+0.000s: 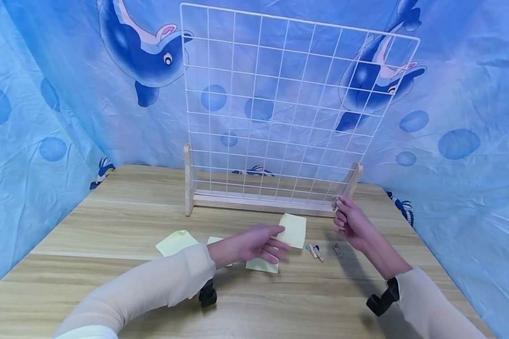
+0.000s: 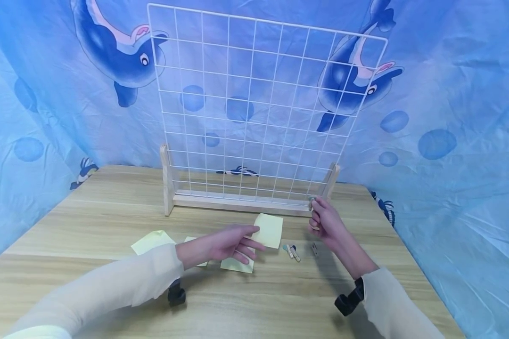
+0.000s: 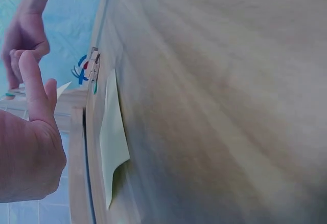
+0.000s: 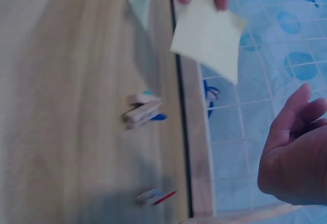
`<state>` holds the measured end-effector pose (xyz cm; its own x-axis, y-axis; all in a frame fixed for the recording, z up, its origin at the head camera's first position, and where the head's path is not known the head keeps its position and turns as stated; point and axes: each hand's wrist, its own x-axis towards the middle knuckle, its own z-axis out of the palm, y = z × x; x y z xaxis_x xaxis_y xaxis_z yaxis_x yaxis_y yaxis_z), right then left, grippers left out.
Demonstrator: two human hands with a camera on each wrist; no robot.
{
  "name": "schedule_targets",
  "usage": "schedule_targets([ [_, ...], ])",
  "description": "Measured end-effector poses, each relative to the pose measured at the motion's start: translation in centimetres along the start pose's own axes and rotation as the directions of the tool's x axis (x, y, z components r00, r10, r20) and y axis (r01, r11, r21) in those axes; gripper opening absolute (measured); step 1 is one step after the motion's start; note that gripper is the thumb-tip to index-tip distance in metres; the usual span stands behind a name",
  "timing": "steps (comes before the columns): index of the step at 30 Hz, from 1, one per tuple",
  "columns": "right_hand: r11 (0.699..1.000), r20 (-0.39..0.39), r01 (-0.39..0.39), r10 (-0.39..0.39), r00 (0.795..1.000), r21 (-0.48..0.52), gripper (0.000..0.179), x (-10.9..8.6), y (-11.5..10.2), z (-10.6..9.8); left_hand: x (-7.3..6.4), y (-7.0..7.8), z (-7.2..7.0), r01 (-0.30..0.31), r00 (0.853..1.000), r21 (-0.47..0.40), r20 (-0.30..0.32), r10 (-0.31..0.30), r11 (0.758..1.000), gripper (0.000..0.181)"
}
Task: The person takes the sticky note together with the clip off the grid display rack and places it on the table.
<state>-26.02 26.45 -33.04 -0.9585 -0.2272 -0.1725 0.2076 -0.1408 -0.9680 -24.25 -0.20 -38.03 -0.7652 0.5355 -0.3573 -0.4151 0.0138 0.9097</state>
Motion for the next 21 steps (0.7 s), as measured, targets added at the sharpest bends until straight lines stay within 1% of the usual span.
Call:
schedule_targets([
  [3,1.000,-0.001,-0.018,0.018,1.000,-0.023,0.018,-0.4,0.7,-0.5,-0.8,-0.2,-0.3,0.006,1.000,-0.006,0.011,-0.006,1.000,0.061],
  [6,0.999,0.000,-0.032,0.032,0.999,-0.019,0.018,-0.7,1.3,-0.8,-1.7,-0.5,-0.7,0.011,1.000,-0.008,0.020,-0.011,1.000,0.065],
  [11,0.998,-0.014,-0.061,0.061,0.998,-0.001,0.015,-1.1,2.0,-1.4,-2.8,-1.0,-1.2,0.014,0.999,-0.010,0.041,-0.014,1.000,0.066],
  [14,0.996,-0.027,-0.088,0.088,0.996,-0.016,0.012,-1.4,2.4,-1.8,-3.3,-1.4,-1.5,0.012,0.999,-0.007,0.050,-0.011,1.000,0.065],
  [21,0.992,-0.027,-0.113,0.112,0.993,-0.059,0.010,-1.6,3.2,-2.7,-4.7,-1.9,-2.3,0.000,0.999,0.011,0.036,-0.001,1.000,0.066],
])
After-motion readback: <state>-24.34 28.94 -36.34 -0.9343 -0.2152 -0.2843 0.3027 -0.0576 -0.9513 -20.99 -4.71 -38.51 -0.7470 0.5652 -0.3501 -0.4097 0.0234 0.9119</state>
